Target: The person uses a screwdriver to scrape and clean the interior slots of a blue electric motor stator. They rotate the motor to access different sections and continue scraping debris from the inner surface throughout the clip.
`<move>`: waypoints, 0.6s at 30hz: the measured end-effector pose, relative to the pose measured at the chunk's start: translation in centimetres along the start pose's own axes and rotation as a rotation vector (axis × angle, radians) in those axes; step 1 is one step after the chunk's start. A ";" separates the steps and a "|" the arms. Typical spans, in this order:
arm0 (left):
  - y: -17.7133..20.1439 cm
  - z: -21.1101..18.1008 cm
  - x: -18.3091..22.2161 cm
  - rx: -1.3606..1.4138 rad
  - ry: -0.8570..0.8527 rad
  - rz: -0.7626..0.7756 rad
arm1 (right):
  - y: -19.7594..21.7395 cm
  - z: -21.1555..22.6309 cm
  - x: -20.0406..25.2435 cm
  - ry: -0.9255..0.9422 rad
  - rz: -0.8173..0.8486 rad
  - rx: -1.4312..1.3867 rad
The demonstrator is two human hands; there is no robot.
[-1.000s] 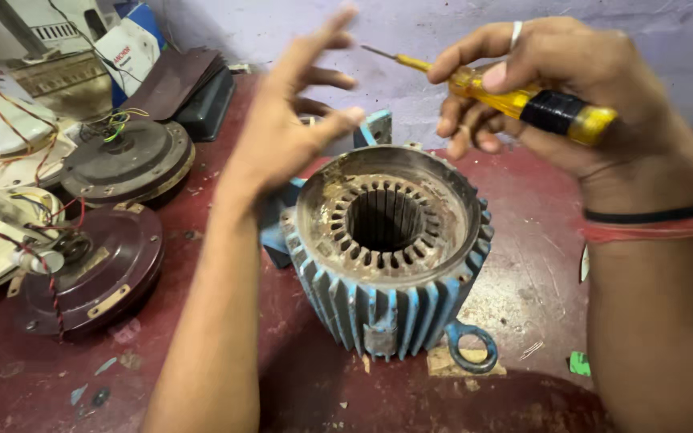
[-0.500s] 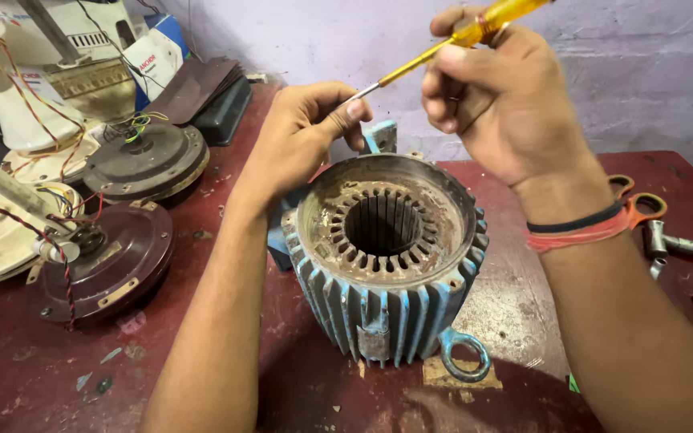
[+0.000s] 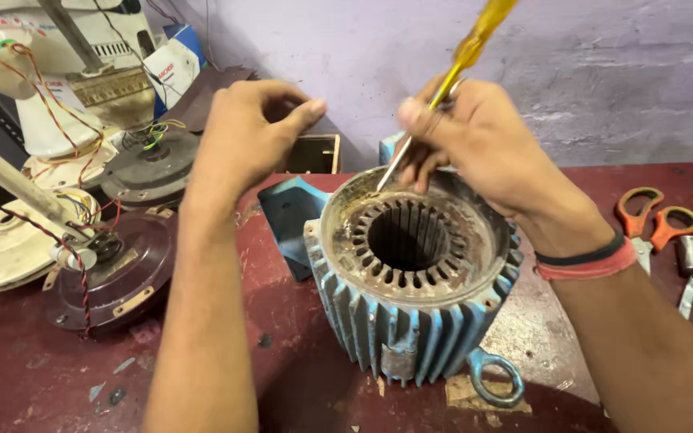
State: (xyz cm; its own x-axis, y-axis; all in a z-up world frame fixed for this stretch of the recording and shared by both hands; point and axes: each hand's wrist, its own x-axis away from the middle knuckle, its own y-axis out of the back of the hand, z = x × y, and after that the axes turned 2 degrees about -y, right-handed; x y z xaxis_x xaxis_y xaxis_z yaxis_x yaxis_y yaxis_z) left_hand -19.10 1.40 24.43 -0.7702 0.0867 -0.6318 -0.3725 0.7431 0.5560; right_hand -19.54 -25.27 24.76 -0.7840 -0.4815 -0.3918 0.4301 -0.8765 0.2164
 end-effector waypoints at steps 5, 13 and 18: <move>-2.0 2.4 -0.6 -0.082 0.055 0.129 | -1.7 0.9 0.0 -0.089 0.089 0.185; -2.6 3.2 -0.8 -0.089 0.104 0.285 | -3.4 1.2 0.7 -0.080 0.206 0.101; -3.1 1.9 -0.9 -0.129 0.058 0.366 | -3.6 1.5 0.3 -0.200 0.213 0.176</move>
State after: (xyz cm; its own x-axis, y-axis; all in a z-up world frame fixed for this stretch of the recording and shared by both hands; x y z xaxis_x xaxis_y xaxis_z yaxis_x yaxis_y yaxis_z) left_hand -16.33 0.26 22.26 -0.8911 0.2900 -0.3491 -0.1266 0.5799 0.8048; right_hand -22.01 -22.29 25.23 -0.7645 -0.6289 -0.1413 0.5240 -0.7341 0.4320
